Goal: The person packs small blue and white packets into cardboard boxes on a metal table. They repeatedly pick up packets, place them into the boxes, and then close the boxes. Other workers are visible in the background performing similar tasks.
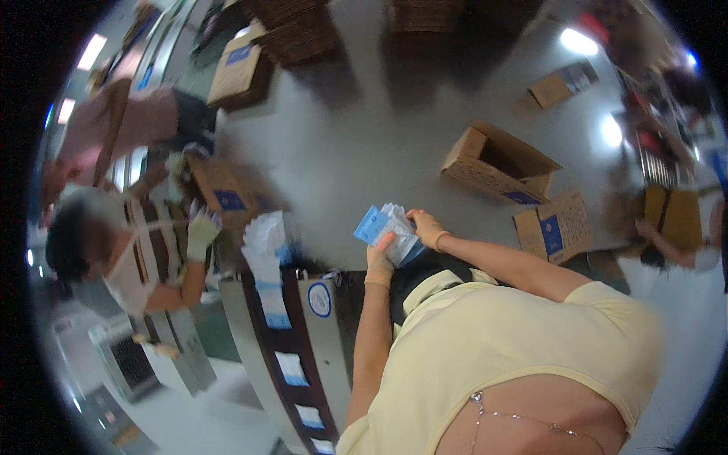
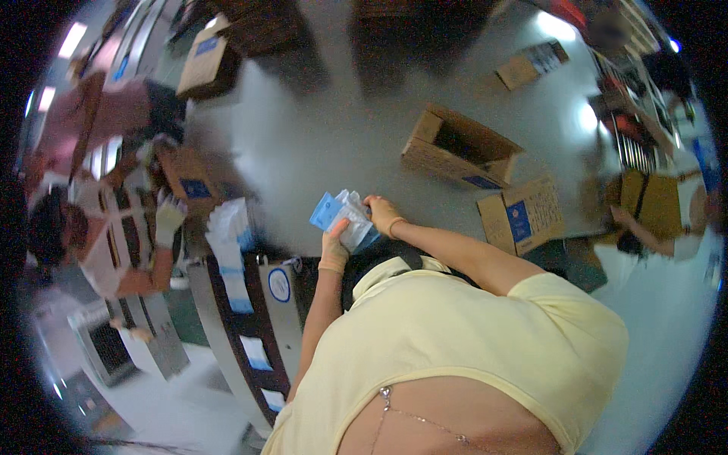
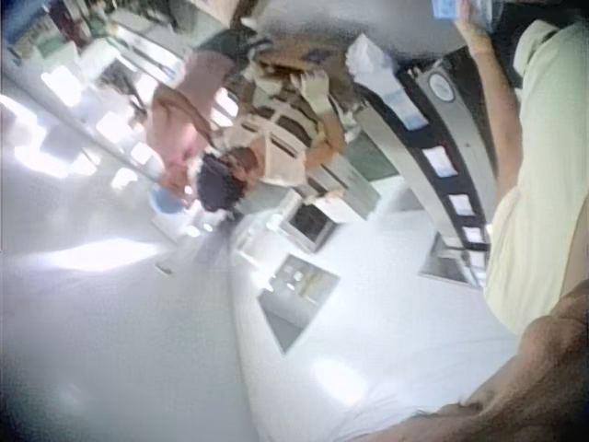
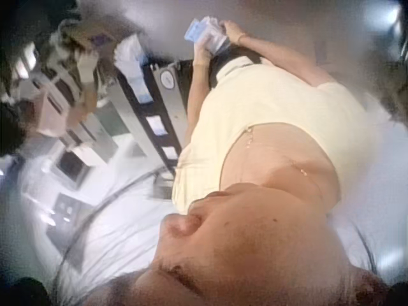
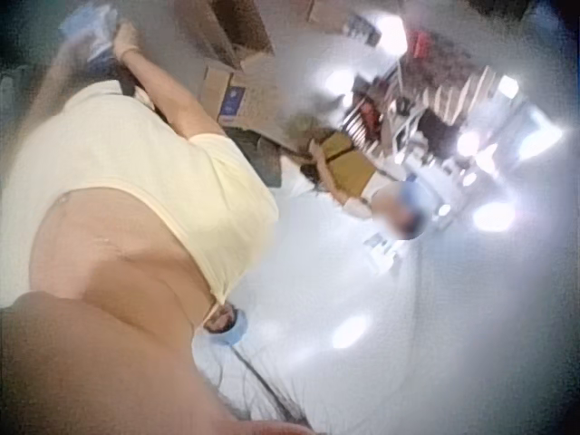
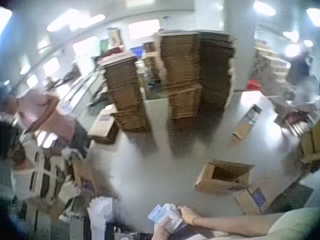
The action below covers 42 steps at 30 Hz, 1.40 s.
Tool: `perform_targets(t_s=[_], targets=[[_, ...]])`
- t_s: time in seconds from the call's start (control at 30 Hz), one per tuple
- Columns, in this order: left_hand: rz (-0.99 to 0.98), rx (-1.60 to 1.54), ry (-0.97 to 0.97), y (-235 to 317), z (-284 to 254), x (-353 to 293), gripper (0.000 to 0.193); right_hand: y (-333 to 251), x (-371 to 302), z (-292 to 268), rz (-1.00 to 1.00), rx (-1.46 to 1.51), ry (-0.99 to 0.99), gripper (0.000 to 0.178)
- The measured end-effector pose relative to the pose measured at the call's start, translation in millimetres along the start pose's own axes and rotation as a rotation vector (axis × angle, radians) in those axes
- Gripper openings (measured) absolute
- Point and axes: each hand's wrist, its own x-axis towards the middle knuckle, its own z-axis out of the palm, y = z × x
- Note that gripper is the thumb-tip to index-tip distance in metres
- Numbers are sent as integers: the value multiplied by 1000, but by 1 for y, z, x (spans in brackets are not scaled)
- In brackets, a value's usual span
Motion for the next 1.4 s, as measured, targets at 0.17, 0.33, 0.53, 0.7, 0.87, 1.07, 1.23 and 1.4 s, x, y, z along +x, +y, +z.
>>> perform_targets(t_s=[0.17, 0.33, 0.53, 0.7, 0.87, 1.07, 1.23, 1.4], targets=[[144, 55, 213, 21, 4, 8, 59, 15, 29, 20, 286, 1041, -502, 53], [201, 760, 461, 36, -38, 37, 105, -50, 20, 44, 0, 477, -527, 77], [25, 1018, 589, 39, -27, 39, 118, -68, -18, -73, -234, -46, -164, 79], [134, 959, 613, 29, -29, 2, 111, -19, -100, -223, -309, -553, 753, 78], [310, 1154, 642, 41, -6, -27, 108, 84, -140, -251, -30, -787, 445, 48], [991, 1406, 300, 59, 107, -72, 96, -39, -166, -232, -261, -656, 403, 19], [961, 1811, -321, 78, 181, -79, 40, -71, -182, -235, -336, -233, 160, 32], [791, 2278, -321, 71, 203, -67, 26, -53, -187, -246, -166, 162, 234, 31]])
